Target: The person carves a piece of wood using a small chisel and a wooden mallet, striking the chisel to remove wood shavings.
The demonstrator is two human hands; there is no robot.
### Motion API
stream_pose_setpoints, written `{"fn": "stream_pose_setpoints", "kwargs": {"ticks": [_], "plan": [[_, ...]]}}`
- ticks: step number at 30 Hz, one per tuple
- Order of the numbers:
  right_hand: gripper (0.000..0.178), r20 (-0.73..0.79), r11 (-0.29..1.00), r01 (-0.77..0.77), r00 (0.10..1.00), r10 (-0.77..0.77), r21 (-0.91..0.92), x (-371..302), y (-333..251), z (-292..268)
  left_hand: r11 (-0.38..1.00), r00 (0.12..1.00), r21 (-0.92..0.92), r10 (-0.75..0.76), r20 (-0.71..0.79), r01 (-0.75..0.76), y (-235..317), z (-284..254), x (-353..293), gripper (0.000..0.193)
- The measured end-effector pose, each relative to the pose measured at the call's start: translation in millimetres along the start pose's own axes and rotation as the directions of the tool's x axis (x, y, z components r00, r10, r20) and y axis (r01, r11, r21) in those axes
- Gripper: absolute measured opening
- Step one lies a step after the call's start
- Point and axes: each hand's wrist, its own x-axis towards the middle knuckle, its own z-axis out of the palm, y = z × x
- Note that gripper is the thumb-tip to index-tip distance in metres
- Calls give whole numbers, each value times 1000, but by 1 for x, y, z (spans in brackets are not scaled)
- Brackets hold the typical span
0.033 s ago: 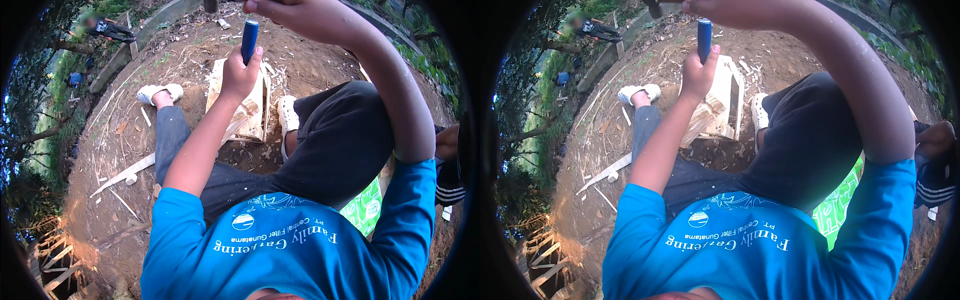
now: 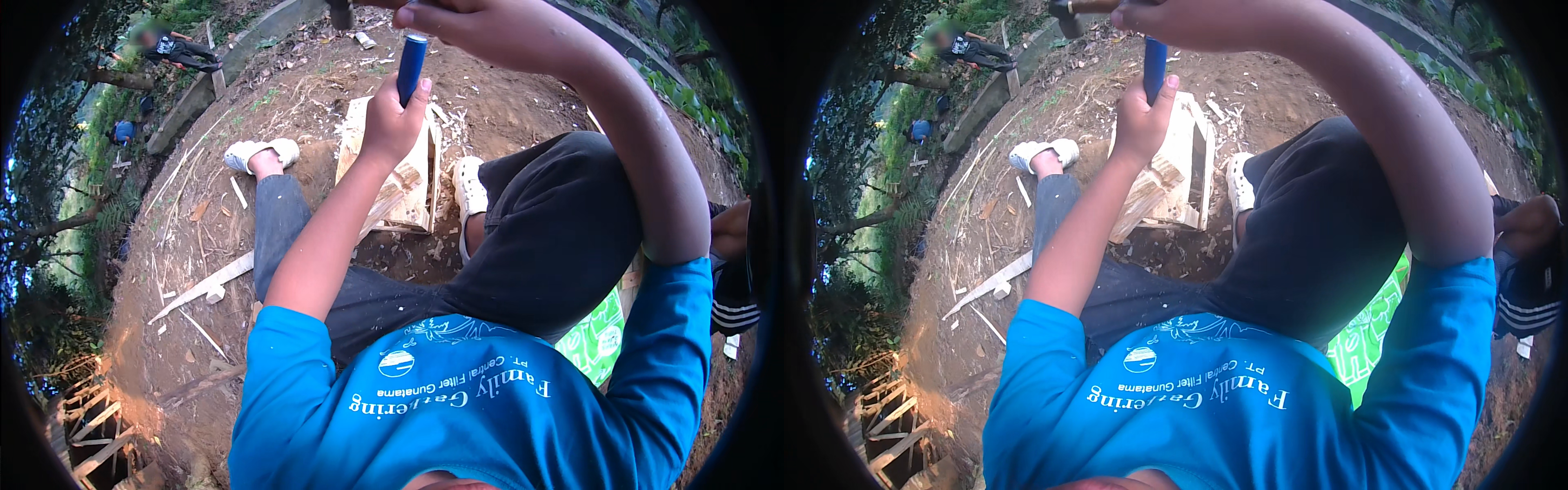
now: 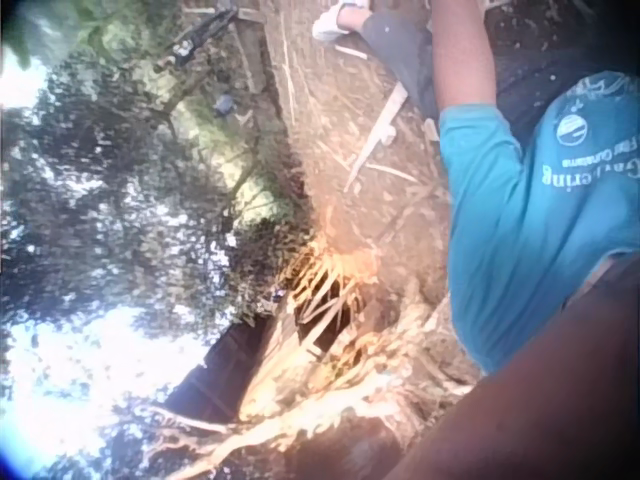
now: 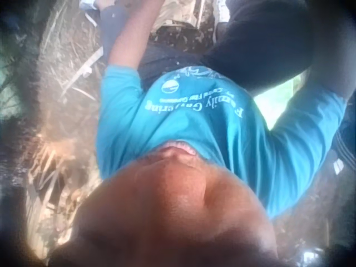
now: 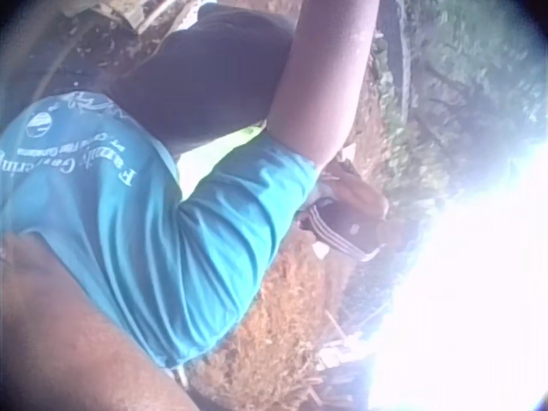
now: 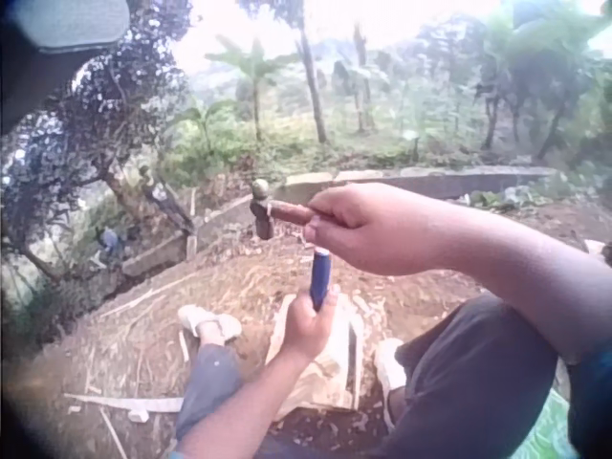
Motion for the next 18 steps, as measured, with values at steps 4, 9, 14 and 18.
{"fn": "stream_pose_setpoints", "kwargs": {"ticks": [4, 9, 14, 18], "plan": [[38, 101, 997, 58, 993, -63, 48, -4, 4, -6, 972, 936, 191, -188, 298, 135, 14, 22, 5, 39], [36, 99, 991, 109, 988, -116, 73, -4, 6, -2, 957, 812, 250, -263, 522, 149, 11, 36, 9, 45], [36, 103, 986, 149, 982, -157, 78, -1, 11, 4, 970, 965, -197, -95, 243, 145, 12, -15, 3, 31], [37, 176, 999, -35, 984, 33, 9, -6, -20, -6, 850, 991, -512, -135, 7, 120, 21, -46, -21, 30]]}}
